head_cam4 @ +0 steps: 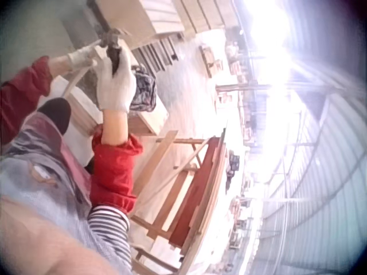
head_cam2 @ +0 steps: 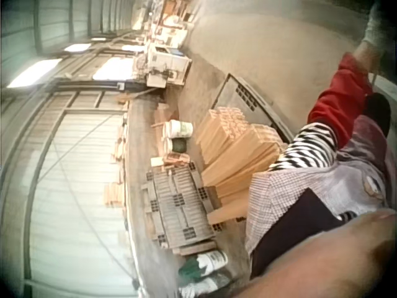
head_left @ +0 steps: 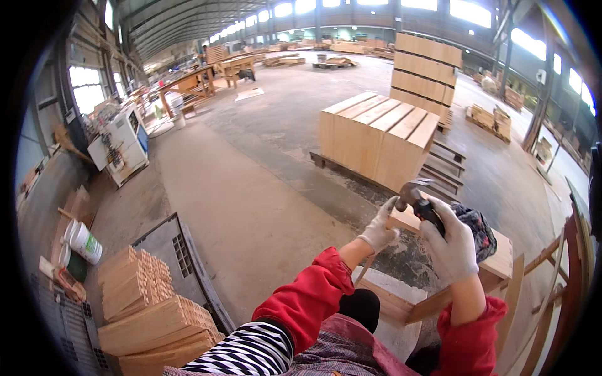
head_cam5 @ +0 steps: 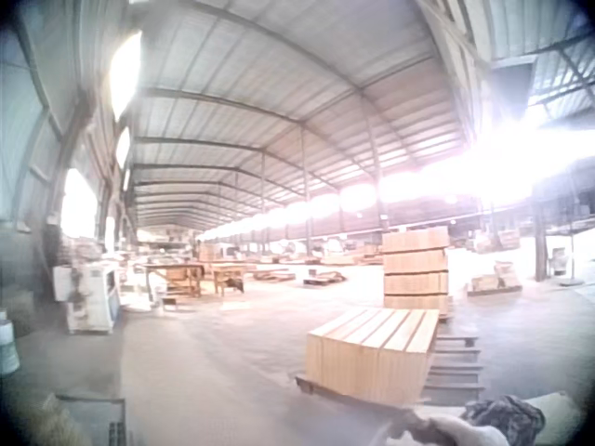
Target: The person assembles a wooden box-like structure using a hammer and a chisel. They secure joints by tapping with the hammer, then use the chisel to trim or adjust edges. The person wipes the surface with a cloth and continues to refine the assembly.
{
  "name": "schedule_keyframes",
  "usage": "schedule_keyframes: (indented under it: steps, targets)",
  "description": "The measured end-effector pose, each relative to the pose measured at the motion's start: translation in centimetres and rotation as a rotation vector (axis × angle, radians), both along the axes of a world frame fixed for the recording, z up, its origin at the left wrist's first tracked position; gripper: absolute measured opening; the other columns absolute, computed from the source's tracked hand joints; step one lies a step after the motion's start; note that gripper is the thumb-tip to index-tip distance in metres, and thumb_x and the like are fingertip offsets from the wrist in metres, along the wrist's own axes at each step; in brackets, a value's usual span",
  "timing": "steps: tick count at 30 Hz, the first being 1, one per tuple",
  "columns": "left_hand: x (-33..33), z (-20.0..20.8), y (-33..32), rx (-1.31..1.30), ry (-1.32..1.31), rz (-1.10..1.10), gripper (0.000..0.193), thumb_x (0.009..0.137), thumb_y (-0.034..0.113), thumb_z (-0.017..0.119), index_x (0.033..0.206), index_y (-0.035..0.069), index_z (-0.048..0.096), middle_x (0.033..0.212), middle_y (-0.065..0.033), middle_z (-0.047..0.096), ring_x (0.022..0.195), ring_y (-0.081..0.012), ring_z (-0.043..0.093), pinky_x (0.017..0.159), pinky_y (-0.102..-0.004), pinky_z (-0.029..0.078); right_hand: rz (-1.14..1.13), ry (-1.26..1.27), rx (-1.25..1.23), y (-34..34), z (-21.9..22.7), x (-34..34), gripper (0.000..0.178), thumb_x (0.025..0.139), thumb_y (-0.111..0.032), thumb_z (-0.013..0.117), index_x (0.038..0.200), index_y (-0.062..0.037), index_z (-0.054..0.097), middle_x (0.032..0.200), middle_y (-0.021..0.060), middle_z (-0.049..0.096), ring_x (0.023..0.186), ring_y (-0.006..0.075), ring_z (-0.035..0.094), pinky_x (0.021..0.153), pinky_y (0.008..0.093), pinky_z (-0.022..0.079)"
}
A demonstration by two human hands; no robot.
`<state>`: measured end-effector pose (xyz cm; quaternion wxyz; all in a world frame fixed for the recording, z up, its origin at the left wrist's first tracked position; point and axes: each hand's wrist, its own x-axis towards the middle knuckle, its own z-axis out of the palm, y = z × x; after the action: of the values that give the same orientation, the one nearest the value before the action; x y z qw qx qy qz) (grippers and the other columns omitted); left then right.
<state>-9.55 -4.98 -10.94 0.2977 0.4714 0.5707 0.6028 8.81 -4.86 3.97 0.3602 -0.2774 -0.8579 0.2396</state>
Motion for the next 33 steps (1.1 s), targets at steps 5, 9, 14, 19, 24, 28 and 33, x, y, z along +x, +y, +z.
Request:
schedule_keyframes:
  steps: [5, 9, 14, 19, 24, 28, 33]
  targets:
    - [-1.8, -2.4, 1.4, 0.038, -0.098, -0.141, 0.096, 0.078, -0.001, 0.068, 0.156, 0.009, 0.014, 0.143, -0.0131, 0.047, 0.129, -0.0218, 0.048, 0.105, -0.0317, 0.041, 0.053, -0.091, -0.085, 0.1, -1.4, 1.3, 0.04, 0.087, -0.018, 0.061, 0.124, -0.0025, 0.06, 0.082, 0.0255, 0.063, 0.079, 0.0366, 0.068, 0.071, 0.0374, 0.051]
    - [-3.8, -1.7, 0.0, 0.172, 0.089, -0.268, 0.107, 0.081, 0.015, 0.075, 0.158, 0.01, 0.0, 0.159, -0.0137, 0.025, 0.144, -0.0208, 0.026, 0.115, -0.0346, 0.028, 0.124, 0.182, -0.403, -1.2, -1.8, 5.4, 0.046, 0.087, -0.019, 0.063, 0.128, 0.0016, 0.057, 0.084, 0.0082, 0.066, 0.063, 0.0162, 0.06, 0.061, 0.0278, 0.048]
    - [-3.7, 3.6, 1.2, 0.111, -0.288, -0.431, 0.108, 0.084, 0.027, 0.075, 0.158, 0.009, -0.002, 0.165, -0.0127, 0.007, 0.15, -0.0183, 0.007, 0.119, -0.0335, 0.016, 0.291, 0.255, -0.717, 0.7, -8.3, 15.0, 0.037, 0.088, -0.018, 0.064, 0.122, -0.0041, 0.059, 0.073, -0.0002, 0.056, 0.05, 0.0072, 0.049, 0.042, 0.0214, 0.036]
    - [-4.7, 3.2, 3.2, 0.067, -0.279, -0.534, 0.107, 0.08, 0.015, 0.078, 0.158, 0.008, 0.006, 0.162, -0.0115, 0.019, 0.146, -0.02, 0.021, 0.119, -0.0332, 0.019, 0.085, 0.05, -0.937, -0.1, -14.8, 20.0, 0.044, 0.092, -0.027, 0.068, 0.13, -0.0064, 0.061, 0.087, -0.0016, 0.062, 0.063, 0.0047, 0.049, 0.055, 0.0187, 0.039]
    - [-5.2, 3.7, 4.1, 0.022, -0.154, -0.341, 0.084, 0.08, 0.008, 0.076, 0.151, 0.005, 0.03, 0.151, -0.0132, 0.038, 0.139, -0.0225, 0.036, 0.114, -0.0306, 0.031, -0.166, 0.117, -1.133, 0.4, -20.3, 22.6, 0.037, 0.093, -0.026, 0.067, 0.126, -0.0082, 0.064, 0.073, -0.0062, 0.056, 0.052, 0.004, 0.043, 0.047, 0.019, 0.033]
    - [-5.2, 4.4, 5.8, -0.081, -0.086, -0.198, 0.068, 0.084, 0.007, 0.074, 0.144, 0.004, 0.041, 0.131, -0.0112, 0.054, 0.119, -0.019, 0.051, 0.104, -0.028, 0.04, -0.297, 0.257, -1.186, 0.5, -22.8, 22.9, 0.038, 0.094, -0.029, 0.066, 0.127, -0.011, 0.062, 0.071, -0.0052, 0.055, 0.051, 0.0051, 0.043, 0.045, 0.02, 0.034]
    - [-5.6, 4.2, 8.2, -0.091, -0.082, -0.041, 0.026, 0.089, 0.017, 0.072, 0.11, 0.003, 0.066, 0.1, -0.0011, 0.067, 0.093, -0.0109, 0.059, 0.086, -0.0275, 0.049, -0.287, 0.304, -1.19, 2.1, -25.9, 24.0, 0.037, 0.095, -0.029, 0.065, 0.128, -0.0131, 0.06, 0.069, -0.0033, 0.055, 0.049, 0.0063, 0.045, 0.042, 0.0218, 0.035]
